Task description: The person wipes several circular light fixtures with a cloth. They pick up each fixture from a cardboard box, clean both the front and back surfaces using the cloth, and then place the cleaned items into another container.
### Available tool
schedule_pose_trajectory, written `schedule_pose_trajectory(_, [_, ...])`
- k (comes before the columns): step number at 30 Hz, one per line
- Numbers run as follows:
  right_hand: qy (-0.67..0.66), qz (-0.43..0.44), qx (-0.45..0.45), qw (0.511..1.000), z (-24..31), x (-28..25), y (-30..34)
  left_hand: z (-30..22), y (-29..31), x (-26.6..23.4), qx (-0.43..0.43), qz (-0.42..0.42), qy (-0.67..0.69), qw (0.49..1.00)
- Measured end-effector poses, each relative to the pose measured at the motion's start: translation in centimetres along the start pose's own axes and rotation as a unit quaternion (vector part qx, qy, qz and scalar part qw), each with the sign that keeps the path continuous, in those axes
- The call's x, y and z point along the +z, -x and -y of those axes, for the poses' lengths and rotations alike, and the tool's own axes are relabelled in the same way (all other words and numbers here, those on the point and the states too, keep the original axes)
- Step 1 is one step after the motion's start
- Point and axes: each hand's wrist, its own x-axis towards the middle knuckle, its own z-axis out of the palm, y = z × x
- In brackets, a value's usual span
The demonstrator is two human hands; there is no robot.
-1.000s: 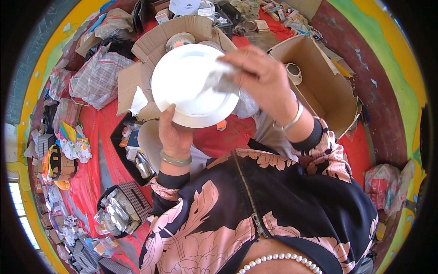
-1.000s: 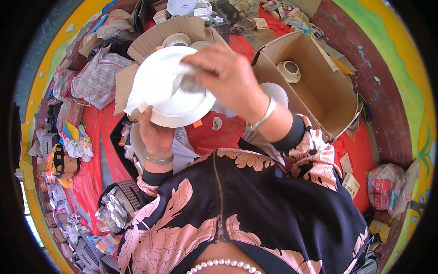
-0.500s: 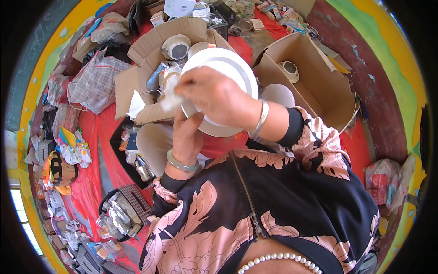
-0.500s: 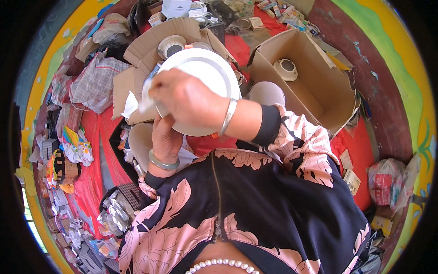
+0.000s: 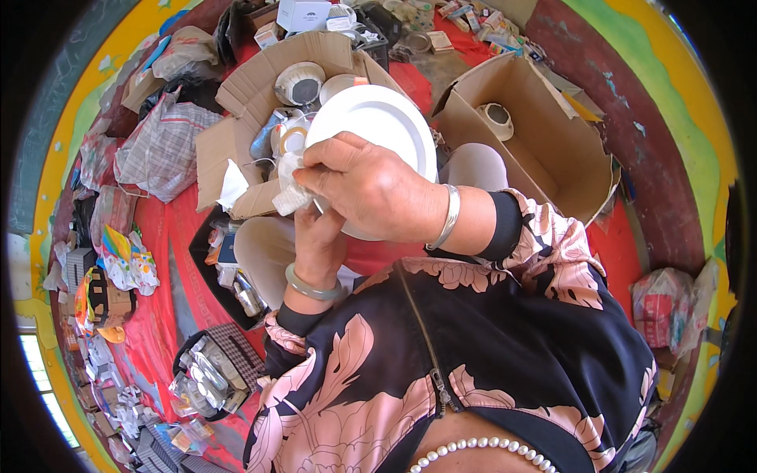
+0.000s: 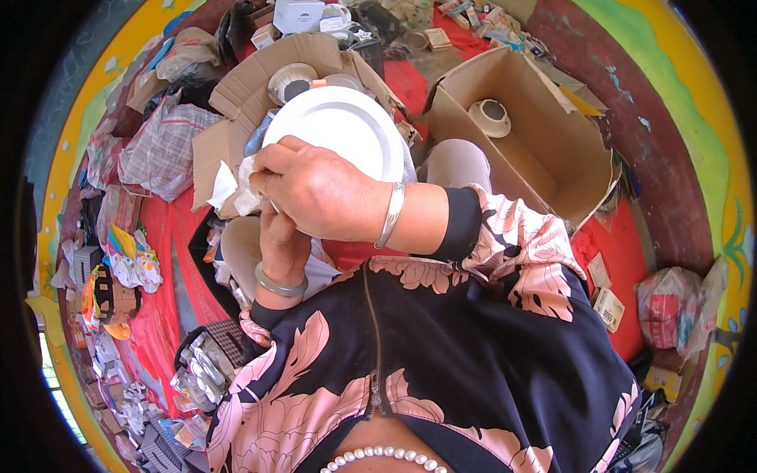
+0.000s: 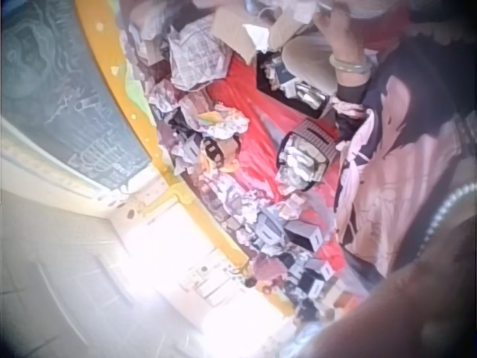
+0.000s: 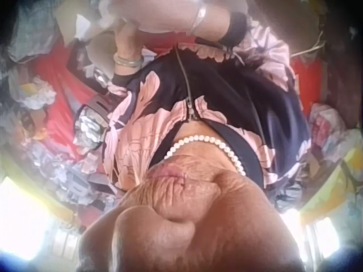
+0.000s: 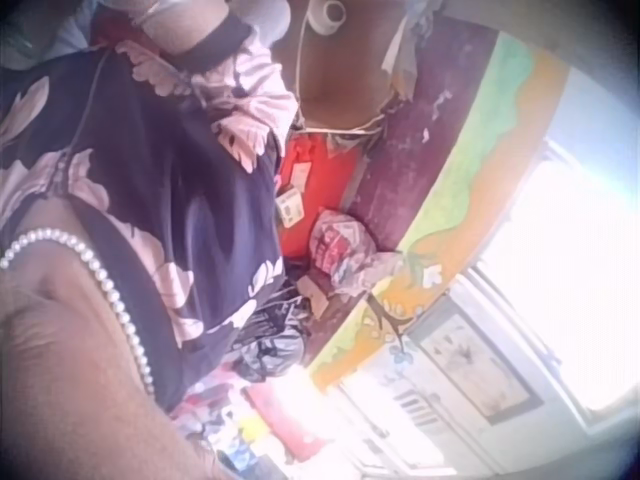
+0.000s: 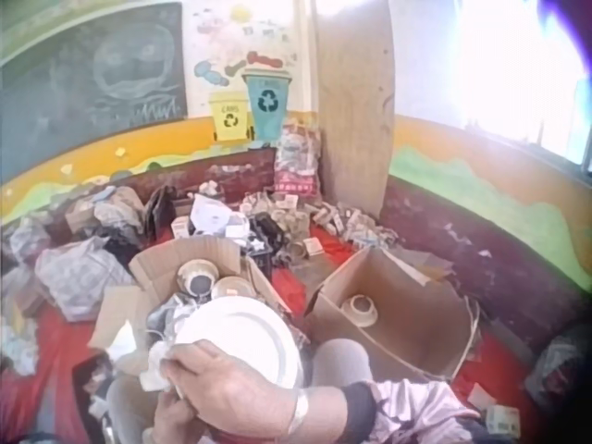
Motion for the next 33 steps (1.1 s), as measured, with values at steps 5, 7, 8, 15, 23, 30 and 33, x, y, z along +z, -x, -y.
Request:
schedule_pose_trajectory(5, [0.094, -0.071, 0.052, 0.992, -4.6, -1.1, -0.4, -0.4, 0.1, -0.1, -0.022, 0.001, -0.077, 0.997])
schedule_pose_trajectory(7, [0.098, -0.084, 0.125, 0.984, -6.2, -1.6, -0.4, -0.2, 0.0, -0.5, -0.022, 0.016, -0.090, 0.996])
schedule_pose_trajectory(8, [0.100, -0.074, 0.127, 0.984, -6.4, -1.6, -0.3, -0.3, 0.0, -0.2, -0.016, 0.011, -0.100, 0.995])
schedule_pose_trajectory(15, [-0.120, 0.001, 0.014, 0.993, 0.0, -0.3, 0.2, 0.0, -0.3, -1.0, 0.019, -0.008, -0.056, 0.998])
schedule_pose_trajectory(23, [0.078, -0.062, 0.235, 0.967, -5.6, -2.4, 1.2, -1.5, -0.4, -0.9, -0.044, -0.049, 0.067, 0.996])
schedule_pose_trajectory(30, [0.126, 0.009, 0.066, 0.990, -3.6, -0.8, 0.2, -0.7, 0.0, 0.0, -0.035, -0.001, 0.016, 0.999])
schedule_pose_trajectory(33, [0.097, 0.069, 0.014, 0.993, -1.5, -0.2, 0.3, -1.0, -0.2, 0.1, -0.031, -0.016, 0.027, 0.999])
